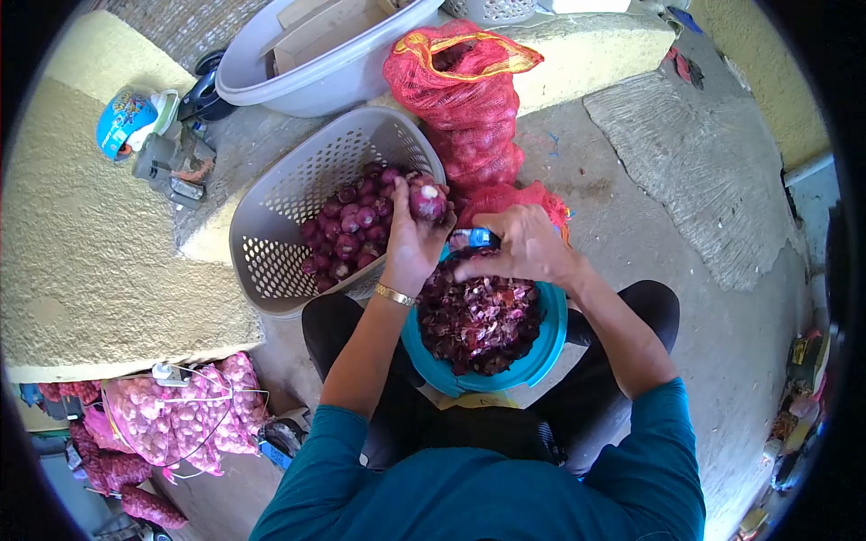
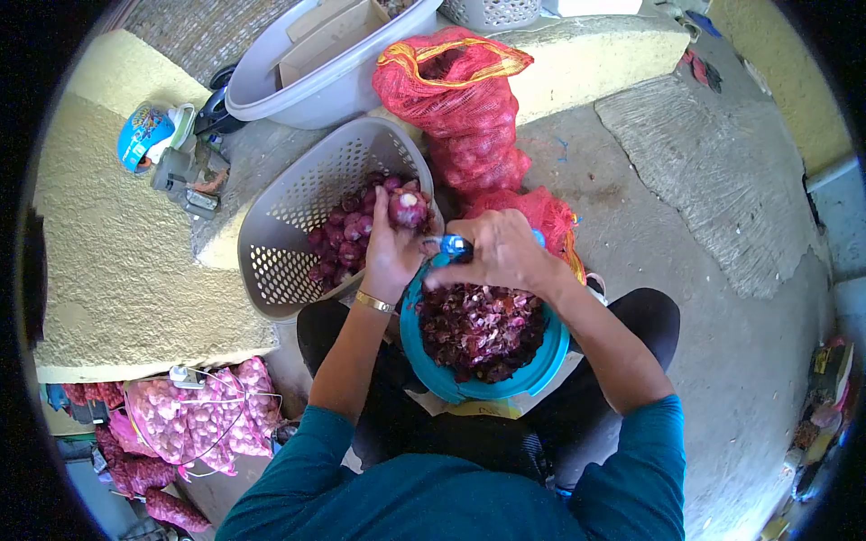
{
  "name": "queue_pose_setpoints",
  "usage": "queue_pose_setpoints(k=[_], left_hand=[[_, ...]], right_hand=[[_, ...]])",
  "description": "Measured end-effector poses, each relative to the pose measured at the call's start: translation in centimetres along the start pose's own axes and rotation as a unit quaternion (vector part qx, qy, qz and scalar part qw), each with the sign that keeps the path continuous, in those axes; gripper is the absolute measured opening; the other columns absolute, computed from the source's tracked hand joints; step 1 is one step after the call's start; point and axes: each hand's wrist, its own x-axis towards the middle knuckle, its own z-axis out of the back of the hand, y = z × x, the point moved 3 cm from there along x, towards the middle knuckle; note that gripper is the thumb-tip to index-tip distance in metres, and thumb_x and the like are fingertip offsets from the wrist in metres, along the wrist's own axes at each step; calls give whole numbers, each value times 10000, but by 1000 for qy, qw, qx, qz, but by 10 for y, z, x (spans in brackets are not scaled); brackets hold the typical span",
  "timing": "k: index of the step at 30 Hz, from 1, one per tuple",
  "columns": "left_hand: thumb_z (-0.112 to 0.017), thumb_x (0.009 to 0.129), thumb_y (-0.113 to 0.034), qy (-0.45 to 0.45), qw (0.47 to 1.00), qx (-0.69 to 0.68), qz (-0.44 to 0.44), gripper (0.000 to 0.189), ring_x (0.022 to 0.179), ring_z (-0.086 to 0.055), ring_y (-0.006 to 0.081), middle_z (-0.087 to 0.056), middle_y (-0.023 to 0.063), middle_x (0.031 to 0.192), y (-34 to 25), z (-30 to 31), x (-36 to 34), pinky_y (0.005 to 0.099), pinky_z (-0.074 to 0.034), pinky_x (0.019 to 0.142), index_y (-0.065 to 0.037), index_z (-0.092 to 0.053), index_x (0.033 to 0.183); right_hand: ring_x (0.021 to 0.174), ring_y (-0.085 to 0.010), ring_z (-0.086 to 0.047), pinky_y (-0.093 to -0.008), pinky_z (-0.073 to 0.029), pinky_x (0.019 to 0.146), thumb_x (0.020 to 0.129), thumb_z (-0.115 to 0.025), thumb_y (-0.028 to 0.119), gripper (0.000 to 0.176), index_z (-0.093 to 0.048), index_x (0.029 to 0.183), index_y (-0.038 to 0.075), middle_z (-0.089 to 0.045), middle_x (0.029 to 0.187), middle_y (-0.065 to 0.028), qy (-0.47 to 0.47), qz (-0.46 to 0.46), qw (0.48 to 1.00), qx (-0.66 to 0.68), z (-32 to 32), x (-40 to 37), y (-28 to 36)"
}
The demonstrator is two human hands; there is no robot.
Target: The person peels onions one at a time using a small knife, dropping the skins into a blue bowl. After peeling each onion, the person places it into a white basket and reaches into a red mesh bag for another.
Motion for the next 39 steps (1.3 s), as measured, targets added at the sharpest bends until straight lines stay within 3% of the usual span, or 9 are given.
queue_pose_setpoints(k=[6, 13, 15, 21, 27, 30, 33, 35, 39], left_hand=[[-587, 971, -192, 54, 996, 64, -18, 255, 1151, -565, 240, -620, 94, 1149, -3, -26, -6, 425, -422, 1112, -16, -594, 1156], [-579, 977, -325, 74, 992, 103, -4, 383, 1137, -582, 260, -615, 126, 1157, -7, -35, -9, 429, -447, 1094, -17, -549, 1203], [-556, 977, -409, -9, 996, 81, 45, 453, 1115, -592, 279, -609, 138, 1161, -6, -31, -9, 449, -455, 1073, -26, -535, 1217], [-475, 987, -509, 6, 994, 103, 39, 488, 1082, -558, 198, -599, 63, 1156, 4, -27, -9, 403, -450, 996, -80, -548, 1208], [-451, 1010, -468, 166, 981, 67, 73, 410, 1023, -533, 143, -599, 26, 1143, 25, -31, -12, 393, -410, 1026, -121, -534, 1211], [-459, 1011, -455, 126, 986, 90, 53, 390, 1064, -531, 134, -592, 1, 1157, 31, -38, -13, 390, -404, 1037, -133, -530, 1218], [-469, 1008, -449, 104, 988, 110, 34, 379, 1103, -528, 131, -587, -16, 1167, 33, -33, -10, 388, -399, 1044, -142, -530, 1220], [-475, 1005, -451, 100, 988, 118, 25, 378, 1121, -525, 131, -586, -20, 1171, 35, -28, -9, 388, -396, 1045, -144, -532, 1219], [-477, 1002, -467, 49, 991, 121, 26, 395, 1085, -550, 143, -603, -2, 1148, 31, -24, -8, 379, -446, 981, -133, -543, 1202]], right_hand=[[652, -374, -631, -467, -462, 592, 705, -773, 571, 503, -675, 787, 84, -610, 625, -154, 64, -9, 997, -47, 0, -18, -12], [648, -380, -629, -458, -472, 576, 774, -744, 513, 435, -650, 757, 89, -615, 640, -166, 115, 38, 992, -28, 13, -12, -5], [646, -381, -629, -461, -473, 571, 790, -736, 500, 425, -643, 760, 86, -614, 641, -171, 104, 48, 993, -24, 12, -11, -3], [689, -395, -644, -460, -500, 592, 791, -781, 360, 351, -638, 871, 50, -625, 689, -186, -137, -32, 990, 11, 5, -2, -13], [792, -331, -672, -396, -516, 669, 790, -777, 153, 277, -666, 1004, 17, -661, 868, -163, -150, -35, 979, 132, -10, 6, -23], [745, -321, -664, -390, -504, 638, 797, -763, 136, 226, -666, 956, 9, -656, 824, -160, -194, -67, 968, 146, -11, 7, -29], [675, -230, -647, -369, -483, 601, 841, -731, 126, 171, -656, 920, -6, -632, 741, -163, -185, -140, 971, 59, -12, 9, -34], [626, -129, -578, -357, -460, 566, 891, -706, 158, 171, -648, 882, -3, -620, 659, -113, -172, -203, 932, 245, -19, 8, -36], [640, -72, -527, -330, -445, 568, 913, -703, 210, 214, -655, 858, 9, -610, 638, -27, -140, -280, 888, 338, -5, 9, -33]])
